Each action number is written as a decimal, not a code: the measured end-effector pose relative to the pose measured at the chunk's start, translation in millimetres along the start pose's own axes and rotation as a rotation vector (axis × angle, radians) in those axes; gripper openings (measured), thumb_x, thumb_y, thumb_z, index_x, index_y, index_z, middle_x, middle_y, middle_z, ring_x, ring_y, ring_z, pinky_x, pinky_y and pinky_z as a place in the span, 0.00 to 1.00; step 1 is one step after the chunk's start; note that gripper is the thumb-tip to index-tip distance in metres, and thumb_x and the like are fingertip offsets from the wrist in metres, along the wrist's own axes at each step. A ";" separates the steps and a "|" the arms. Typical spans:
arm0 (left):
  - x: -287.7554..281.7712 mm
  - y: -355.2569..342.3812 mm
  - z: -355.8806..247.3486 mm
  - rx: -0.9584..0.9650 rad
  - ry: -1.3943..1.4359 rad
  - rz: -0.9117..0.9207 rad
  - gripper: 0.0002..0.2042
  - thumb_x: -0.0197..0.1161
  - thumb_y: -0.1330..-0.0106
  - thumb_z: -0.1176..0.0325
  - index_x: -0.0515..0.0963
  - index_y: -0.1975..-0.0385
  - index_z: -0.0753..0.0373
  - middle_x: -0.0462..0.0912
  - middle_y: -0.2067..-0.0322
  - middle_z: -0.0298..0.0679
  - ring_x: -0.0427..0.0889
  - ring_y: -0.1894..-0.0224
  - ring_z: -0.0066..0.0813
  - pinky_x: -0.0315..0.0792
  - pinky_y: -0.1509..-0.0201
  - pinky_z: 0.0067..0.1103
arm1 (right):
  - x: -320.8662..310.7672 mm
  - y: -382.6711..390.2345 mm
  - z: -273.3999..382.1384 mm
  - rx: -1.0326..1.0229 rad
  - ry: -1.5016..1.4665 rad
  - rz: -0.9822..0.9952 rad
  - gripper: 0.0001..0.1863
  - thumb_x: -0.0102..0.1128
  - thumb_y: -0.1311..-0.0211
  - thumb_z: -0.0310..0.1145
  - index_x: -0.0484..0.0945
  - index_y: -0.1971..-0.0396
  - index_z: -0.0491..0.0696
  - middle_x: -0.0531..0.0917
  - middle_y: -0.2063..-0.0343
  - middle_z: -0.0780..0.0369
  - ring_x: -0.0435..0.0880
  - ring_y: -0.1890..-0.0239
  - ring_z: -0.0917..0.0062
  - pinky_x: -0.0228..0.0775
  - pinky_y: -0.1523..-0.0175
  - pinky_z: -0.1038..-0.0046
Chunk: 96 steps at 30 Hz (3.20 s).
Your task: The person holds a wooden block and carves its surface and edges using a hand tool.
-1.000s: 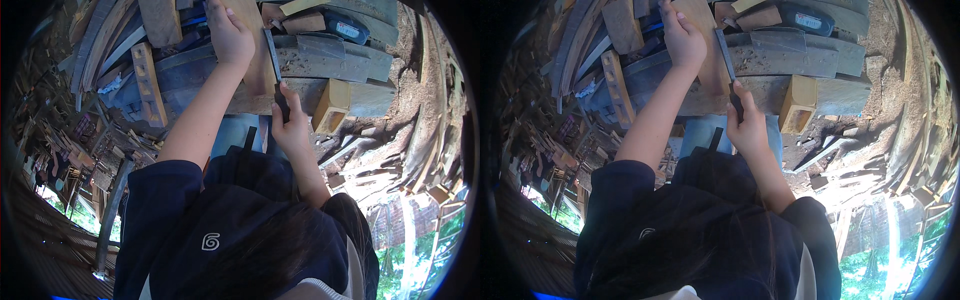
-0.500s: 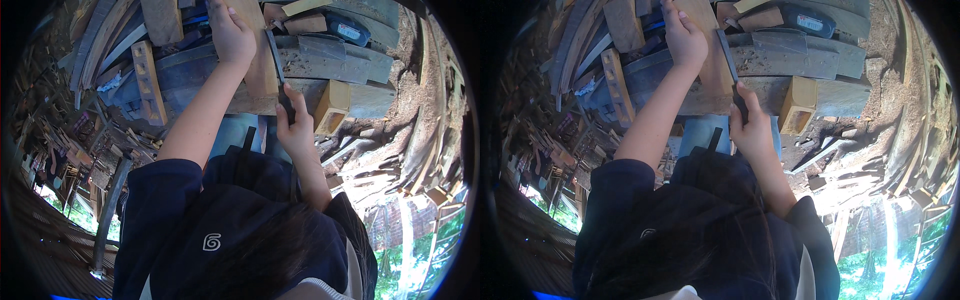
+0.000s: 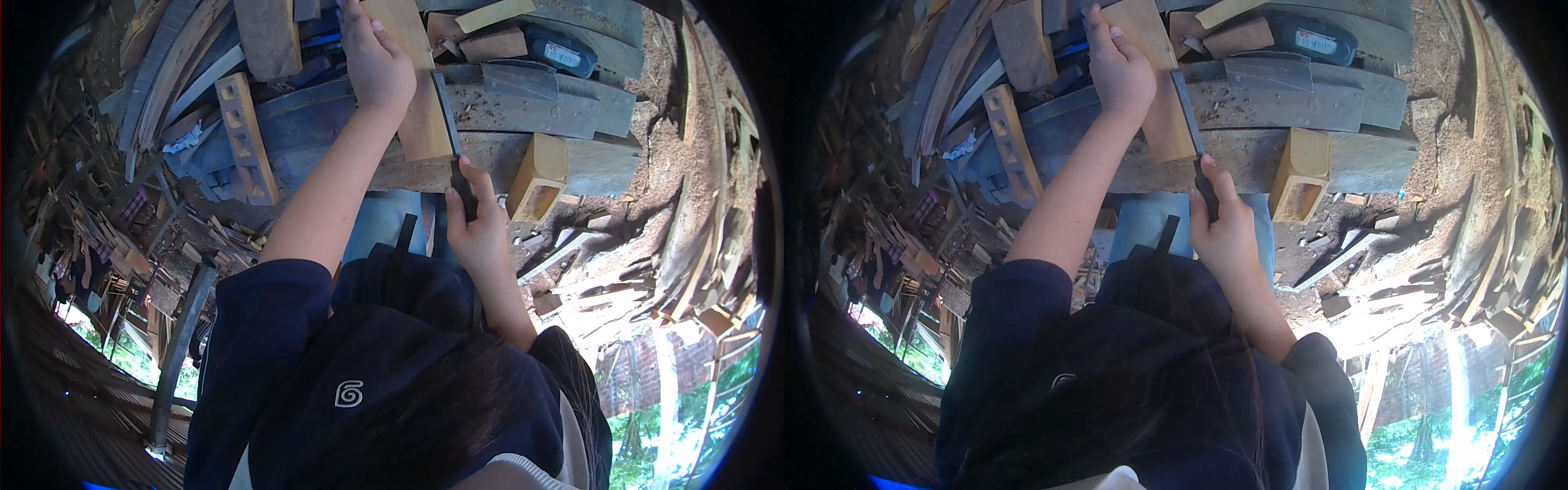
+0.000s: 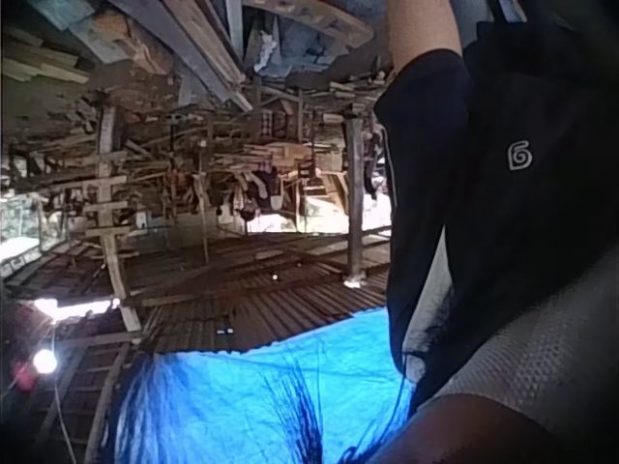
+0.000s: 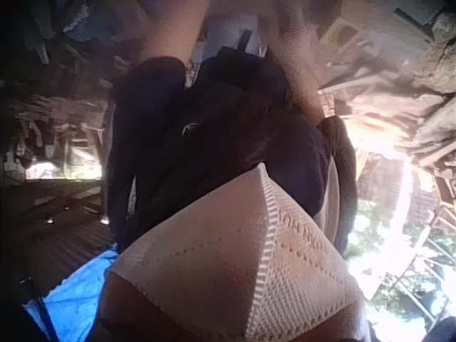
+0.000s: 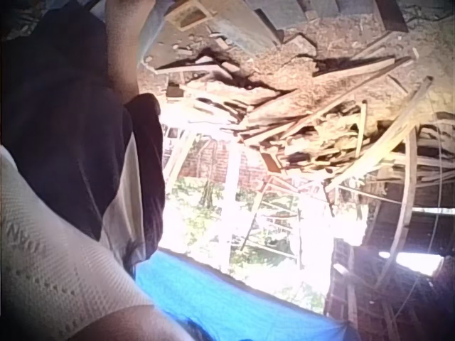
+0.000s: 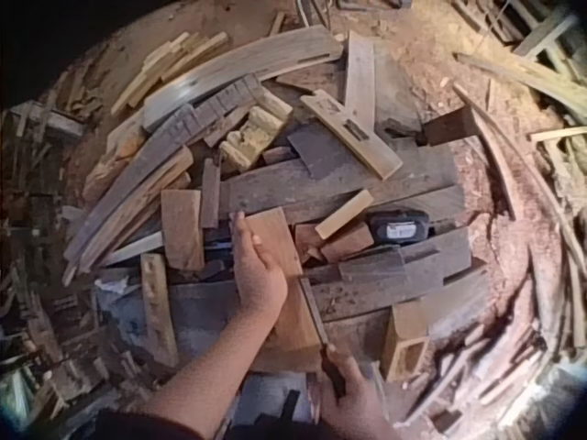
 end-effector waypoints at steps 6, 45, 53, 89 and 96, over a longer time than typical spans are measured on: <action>-5.2 -5.1 2.0 0.203 0.086 -0.163 0.24 0.43 0.25 0.69 0.58 0.32 0.73 0.60 0.31 0.62 0.58 0.28 0.56 0.53 0.24 0.38 | 7.8 -84.0 34.8 -0.276 0.029 -0.114 0.21 0.59 0.33 0.27 0.70 0.42 0.43 0.84 0.56 0.48 0.87 0.53 0.65 0.77 0.50 0.69; -14.8 5.8 3.2 -0.014 0.109 -0.114 0.25 0.43 0.26 0.67 0.56 0.29 0.64 0.61 0.29 0.51 0.60 0.27 0.47 0.55 0.26 0.38 | 21.2 -186.7 73.7 -0.253 0.606 0.070 0.22 0.70 0.61 0.33 0.77 0.64 0.38 0.84 0.70 0.49 0.86 0.65 0.56 0.77 0.56 0.61; -18.3 5.7 4.5 -0.040 0.069 -0.106 0.27 0.44 0.29 0.70 0.57 0.29 0.64 0.61 0.29 0.50 0.59 0.26 0.45 0.54 0.25 0.37 | 35.2 -171.1 89.0 -0.300 0.567 0.008 0.19 0.68 0.57 0.32 0.76 0.65 0.38 0.83 0.71 0.47 0.85 0.65 0.51 0.77 0.56 0.58; -366.4 138.5 -78.0 0.244 0.945 -0.060 0.16 0.47 0.23 0.70 0.73 0.40 0.66 0.81 0.53 0.44 0.80 0.48 0.30 0.73 0.40 0.27 | 44.0 -151.1 89.7 -0.325 0.688 0.002 0.23 0.64 0.48 0.30 0.69 0.52 0.39 0.84 0.63 0.45 0.85 0.57 0.50 0.76 0.51 0.55; -569.9 263.2 -190.1 1.039 0.597 -0.712 0.08 0.58 0.33 0.68 0.80 0.71 0.62 0.80 0.73 0.38 0.75 0.73 0.30 0.66 0.68 0.26 | 31.7 -158.3 65.6 -0.215 0.792 -0.055 0.24 0.62 0.44 0.32 0.68 0.49 0.39 0.84 0.62 0.43 0.84 0.56 0.48 0.76 0.50 0.53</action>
Point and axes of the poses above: each hand's wrist, its own y-axis away from the middle knuckle, its own x-axis out of the palm, z = x × y, the point moved 7 cm from there along -y, towards the middle knuckle
